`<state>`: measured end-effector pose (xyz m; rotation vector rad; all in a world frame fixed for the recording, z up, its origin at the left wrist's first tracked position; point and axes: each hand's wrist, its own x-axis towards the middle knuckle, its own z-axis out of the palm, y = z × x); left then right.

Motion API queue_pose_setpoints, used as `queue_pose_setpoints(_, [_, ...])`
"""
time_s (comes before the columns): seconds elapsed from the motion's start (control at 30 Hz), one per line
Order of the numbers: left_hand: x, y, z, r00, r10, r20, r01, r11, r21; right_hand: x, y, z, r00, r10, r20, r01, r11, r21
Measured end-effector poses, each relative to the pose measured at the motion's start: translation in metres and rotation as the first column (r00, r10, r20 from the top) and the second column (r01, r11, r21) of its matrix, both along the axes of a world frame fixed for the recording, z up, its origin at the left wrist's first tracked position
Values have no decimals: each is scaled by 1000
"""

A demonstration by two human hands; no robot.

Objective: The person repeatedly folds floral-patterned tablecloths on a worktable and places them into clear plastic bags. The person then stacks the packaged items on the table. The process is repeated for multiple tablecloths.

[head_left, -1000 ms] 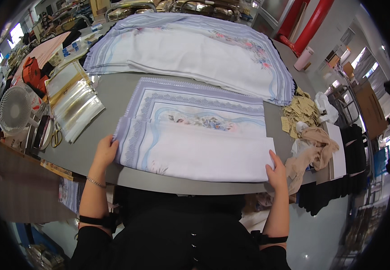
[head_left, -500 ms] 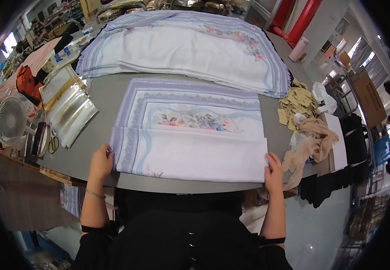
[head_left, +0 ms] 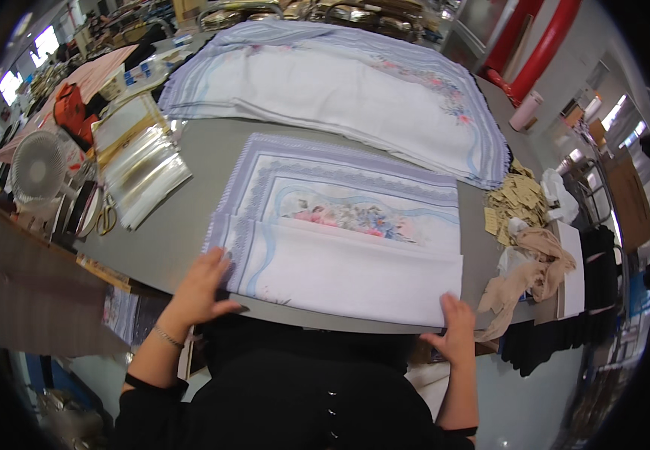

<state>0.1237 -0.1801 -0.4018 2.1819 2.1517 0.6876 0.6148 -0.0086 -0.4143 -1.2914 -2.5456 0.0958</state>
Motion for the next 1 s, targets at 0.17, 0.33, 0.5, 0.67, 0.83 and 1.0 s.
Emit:
queue_pose_setpoints(0.17, [3,-28,-13,999,-35,11,37,983,-180,26,-21,-10,993,68,100,-67,998,-20])
queue_pose_setpoints(0.33, [-32,-43,13,782,207,587,-162,978,-129,63,-9,15,929,-129,-347,42,968,-248])
queue_pose_setpoints(0.5, [-63,67,21,509,195,838,-422,906,45,19,90,27,675,-622,-397,446,773,-451])
queue_pose_setpoints(0.67, [-76,175,-28,645,448,619,-476,869,-133,-36,179,-17,747,-423,-514,430,896,-113])
queue_pose_setpoints(0.83, [-78,188,-57,829,471,302,-439,882,-172,-44,204,-48,813,-536,-229,542,839,-38])
queue_pose_setpoints(1.0, [-76,190,-53,711,571,410,-565,811,-151,-44,218,-39,817,-568,-103,566,823,-50])
